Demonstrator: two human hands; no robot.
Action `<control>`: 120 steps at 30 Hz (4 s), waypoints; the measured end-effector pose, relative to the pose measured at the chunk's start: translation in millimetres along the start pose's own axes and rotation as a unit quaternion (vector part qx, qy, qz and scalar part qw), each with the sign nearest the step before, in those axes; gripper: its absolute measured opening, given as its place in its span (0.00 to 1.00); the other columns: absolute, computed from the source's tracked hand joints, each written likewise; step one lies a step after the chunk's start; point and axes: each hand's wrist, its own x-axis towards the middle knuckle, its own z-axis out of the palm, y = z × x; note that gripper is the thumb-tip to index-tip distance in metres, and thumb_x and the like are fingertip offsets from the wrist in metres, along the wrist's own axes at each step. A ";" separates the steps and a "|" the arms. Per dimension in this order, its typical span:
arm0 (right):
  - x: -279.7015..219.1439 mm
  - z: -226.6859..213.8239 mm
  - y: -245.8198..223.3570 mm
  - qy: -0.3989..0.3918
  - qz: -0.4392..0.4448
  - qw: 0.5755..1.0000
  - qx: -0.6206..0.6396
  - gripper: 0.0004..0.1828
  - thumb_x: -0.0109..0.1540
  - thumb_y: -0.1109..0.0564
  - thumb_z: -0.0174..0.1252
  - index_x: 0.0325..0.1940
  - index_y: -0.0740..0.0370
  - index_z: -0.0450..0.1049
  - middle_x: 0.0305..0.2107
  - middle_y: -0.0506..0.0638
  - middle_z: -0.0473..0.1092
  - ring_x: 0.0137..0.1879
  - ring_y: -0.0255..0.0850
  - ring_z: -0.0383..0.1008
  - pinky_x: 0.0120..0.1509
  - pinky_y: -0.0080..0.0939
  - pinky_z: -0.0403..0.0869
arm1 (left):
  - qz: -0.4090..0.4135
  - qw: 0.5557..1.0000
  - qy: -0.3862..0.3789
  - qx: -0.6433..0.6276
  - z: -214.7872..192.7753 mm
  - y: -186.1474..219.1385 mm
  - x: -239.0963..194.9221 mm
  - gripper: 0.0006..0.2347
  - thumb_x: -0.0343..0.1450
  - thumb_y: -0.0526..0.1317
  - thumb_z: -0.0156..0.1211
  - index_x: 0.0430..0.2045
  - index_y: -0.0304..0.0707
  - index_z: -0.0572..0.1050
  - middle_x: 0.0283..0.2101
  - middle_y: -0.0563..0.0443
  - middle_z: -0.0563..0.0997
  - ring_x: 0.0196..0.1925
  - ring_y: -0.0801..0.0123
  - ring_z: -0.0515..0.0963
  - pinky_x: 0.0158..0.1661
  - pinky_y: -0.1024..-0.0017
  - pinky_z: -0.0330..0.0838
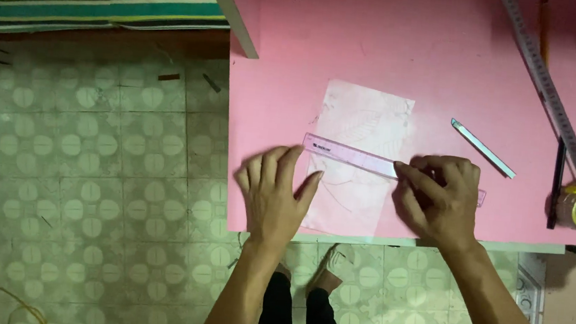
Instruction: Measuring and marking decorative film with a ruler and pencil, cutting it with scissors, and measuring a door with a tape measure.
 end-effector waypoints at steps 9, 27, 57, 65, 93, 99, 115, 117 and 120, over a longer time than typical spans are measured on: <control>3.0 0.7 -2.0 0.008 0.010 1.000 0.015 0.11 0.63 0.51 0.64 0.48 0.51 0.84 0.43 0.51 0.73 0.43 0.48 0.67 0.48 0.49 0.68 | 0.026 1.000 0.000 0.013 -6.9 5.4 5.7 0.21 0.70 0.53 0.64 0.56 0.48 0.76 0.46 0.52 0.75 0.45 0.58 0.71 0.46 0.59 0.59; -1.6 1.8 0.6 0.004 0.029 1.000 -0.004 0.11 0.64 0.54 0.65 0.50 0.52 0.85 0.40 0.52 0.73 0.47 0.53 0.69 0.51 0.51 0.67 | 0.043 0.999 0.021 -0.008 -3.9 4.7 8.6 0.18 0.69 0.50 0.66 0.51 0.47 0.80 0.48 0.54 0.75 0.43 0.62 0.71 0.44 0.61 0.59; 8.1 -2.0 -2.1 0.031 0.005 0.999 0.031 0.10 0.63 0.57 0.64 0.48 0.57 0.83 0.40 0.54 0.72 0.41 0.53 0.69 0.45 0.50 0.69 | 0.053 0.998 0.024 -0.006 -7.7 7.5 12.2 0.16 0.70 0.49 0.65 0.49 0.46 0.81 0.47 0.55 0.75 0.44 0.63 0.70 0.45 0.61 0.59; 5.9 -1.0 -2.2 0.032 0.005 0.999 0.025 0.10 0.64 0.55 0.62 0.47 0.56 0.83 0.40 0.53 0.72 0.43 0.53 0.68 0.46 0.50 0.68 | 0.051 0.998 0.022 0.004 -6.2 7.3 9.3 0.16 0.70 0.49 0.65 0.49 0.46 0.81 0.47 0.55 0.75 0.44 0.62 0.71 0.44 0.61 0.60; -5.1 3.2 4.9 0.044 0.056 0.997 0.036 0.09 0.63 0.49 0.62 0.44 0.52 0.82 0.38 0.48 0.74 0.46 0.50 0.72 0.54 0.51 0.65 | 0.089 0.994 0.018 0.060 5.8 6.3 1.8 0.15 0.68 0.45 0.65 0.49 0.60 0.81 0.50 0.55 0.75 0.46 0.62 0.70 0.46 0.60 0.60; -6.8 4.5 6.9 0.043 0.056 0.997 0.032 0.08 0.63 0.50 0.62 0.43 0.51 0.82 0.38 0.46 0.74 0.46 0.47 0.71 0.54 0.49 0.65 | 0.127 0.980 0.008 0.154 -3.6 27.5 11.9 0.12 0.66 0.39 0.63 0.42 0.50 0.83 0.47 0.52 0.77 0.47 0.61 0.74 0.45 0.57 0.64; -13.3 5.8 11.1 0.018 0.067 0.997 0.029 0.09 0.62 0.49 0.62 0.45 0.49 0.80 0.39 0.44 0.73 0.47 0.46 0.70 0.55 0.49 0.64 | 0.112 0.973 -0.079 0.184 0.4 72.6 -8.2 0.22 0.67 0.40 0.55 0.57 0.36 0.75 0.56 0.23 0.74 0.61 0.42 0.73 0.61 0.43 0.59; -12.8 5.9 10.0 0.019 0.066 0.997 0.026 0.09 0.62 0.50 0.62 0.46 0.49 0.80 0.40 0.45 0.73 0.47 0.46 0.70 0.55 0.50 0.64 | 0.113 0.975 -0.074 0.178 8.3 69.8 -15.4 0.24 0.68 0.42 0.52 0.60 0.32 0.71 0.58 0.18 0.71 0.62 0.37 0.73 0.67 0.42 0.56; -14.5 5.4 9.9 0.013 0.069 0.997 0.025 0.10 0.62 0.50 0.62 0.46 0.49 0.80 0.39 0.45 0.73 0.47 0.46 0.70 0.56 0.50 0.64 | 0.113 0.974 -0.072 0.183 12.7 70.8 -19.0 0.24 0.70 0.41 0.48 0.62 0.29 0.68 0.59 0.14 0.69 0.62 0.34 0.72 0.69 0.43 0.54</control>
